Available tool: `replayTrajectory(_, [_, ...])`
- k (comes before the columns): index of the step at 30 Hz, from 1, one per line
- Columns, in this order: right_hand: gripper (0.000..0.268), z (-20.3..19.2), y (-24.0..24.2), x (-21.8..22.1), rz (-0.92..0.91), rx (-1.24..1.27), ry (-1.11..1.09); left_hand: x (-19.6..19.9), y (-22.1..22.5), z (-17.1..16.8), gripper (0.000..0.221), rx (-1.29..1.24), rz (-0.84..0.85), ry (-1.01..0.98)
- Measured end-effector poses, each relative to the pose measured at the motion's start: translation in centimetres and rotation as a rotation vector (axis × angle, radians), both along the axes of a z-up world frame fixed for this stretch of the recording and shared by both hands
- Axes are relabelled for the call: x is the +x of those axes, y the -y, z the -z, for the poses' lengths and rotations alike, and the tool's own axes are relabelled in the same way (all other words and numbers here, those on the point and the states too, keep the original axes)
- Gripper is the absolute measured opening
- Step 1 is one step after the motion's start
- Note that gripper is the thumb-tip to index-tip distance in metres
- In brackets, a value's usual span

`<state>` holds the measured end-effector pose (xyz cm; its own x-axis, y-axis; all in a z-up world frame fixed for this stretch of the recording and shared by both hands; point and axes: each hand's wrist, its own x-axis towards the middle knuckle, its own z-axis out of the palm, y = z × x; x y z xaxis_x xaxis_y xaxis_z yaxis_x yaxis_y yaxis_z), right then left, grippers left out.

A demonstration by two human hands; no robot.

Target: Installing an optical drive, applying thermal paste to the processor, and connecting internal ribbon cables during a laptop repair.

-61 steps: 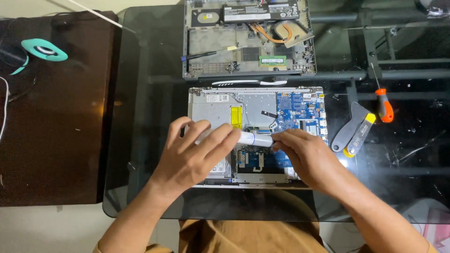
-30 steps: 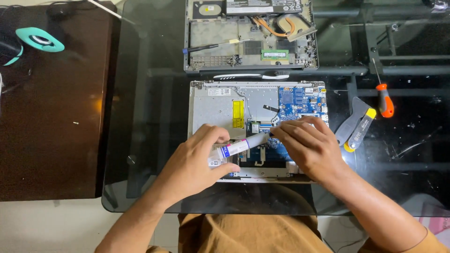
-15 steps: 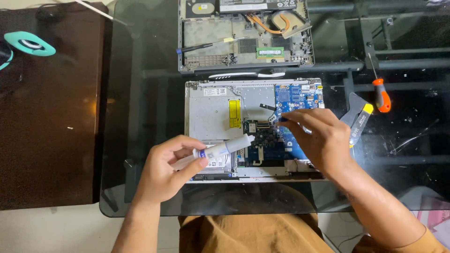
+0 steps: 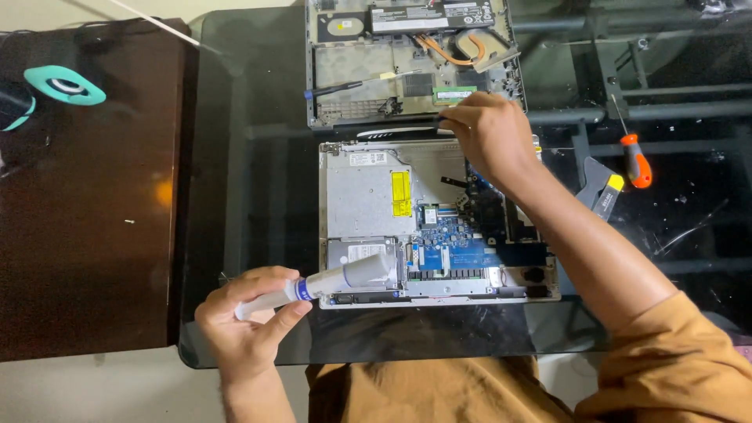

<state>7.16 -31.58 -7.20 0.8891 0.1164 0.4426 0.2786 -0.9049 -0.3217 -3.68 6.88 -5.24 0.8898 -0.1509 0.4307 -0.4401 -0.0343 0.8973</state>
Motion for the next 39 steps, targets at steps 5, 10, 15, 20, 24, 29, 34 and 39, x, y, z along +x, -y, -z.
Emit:
replayTrajectory(5, [0.019, 2.1, -1.0, 4.2, 0.064, -0.232, 0.053, -0.8, -0.1, 1.5, 0.041, -0.182, -0.078, -0.150])
replayTrajectory(10, [0.015, 2.9, -1.7, 5.5, 0.118, -0.221, 0.010, -0.9, -0.2, 3.9, 0.059, -0.488, -0.006, -0.302])
replayTrajectory(15, [0.030, 2.4, -1.4, 4.3, 0.134, -0.249, -0.027, -0.6, 0.0, 3.9, 0.057, -0.689, 0.020, -0.395])
replayTrajectory(20, [0.031, -1.5, 0.6, -0.9, 0.055, -0.210, 0.022, 0.3, 0.3, 1.5, 0.047, -0.903, 0.020, -0.615])
replayTrajectory(24, [0.038, -4.2, 4.1, -5.7, 0.009, -0.112, 0.008, 1.4, 1.3, 0.2, 0.029, -1.017, 0.173, -0.626])
replayTrajectory(29, [0.032, -3.3, 8.5, -9.5, 0.194, -0.012, -0.207, 3.2, 5.0, -3.4, 0.051, -0.970, 0.484, -0.629])
replayTrajectory(34, [0.019, 1.0, 11.3, -11.3, 0.200, -0.157, -0.037, 4.7, 10.6, -8.5, 0.061, -0.844, 0.533, -0.633])
replayTrajectory(39, [0.015, 1.6, 11.2, -11.6, 0.194, -0.299, 0.056, 5.5, 13.6, -9.6, 0.062, -0.810, 0.645, -0.623])
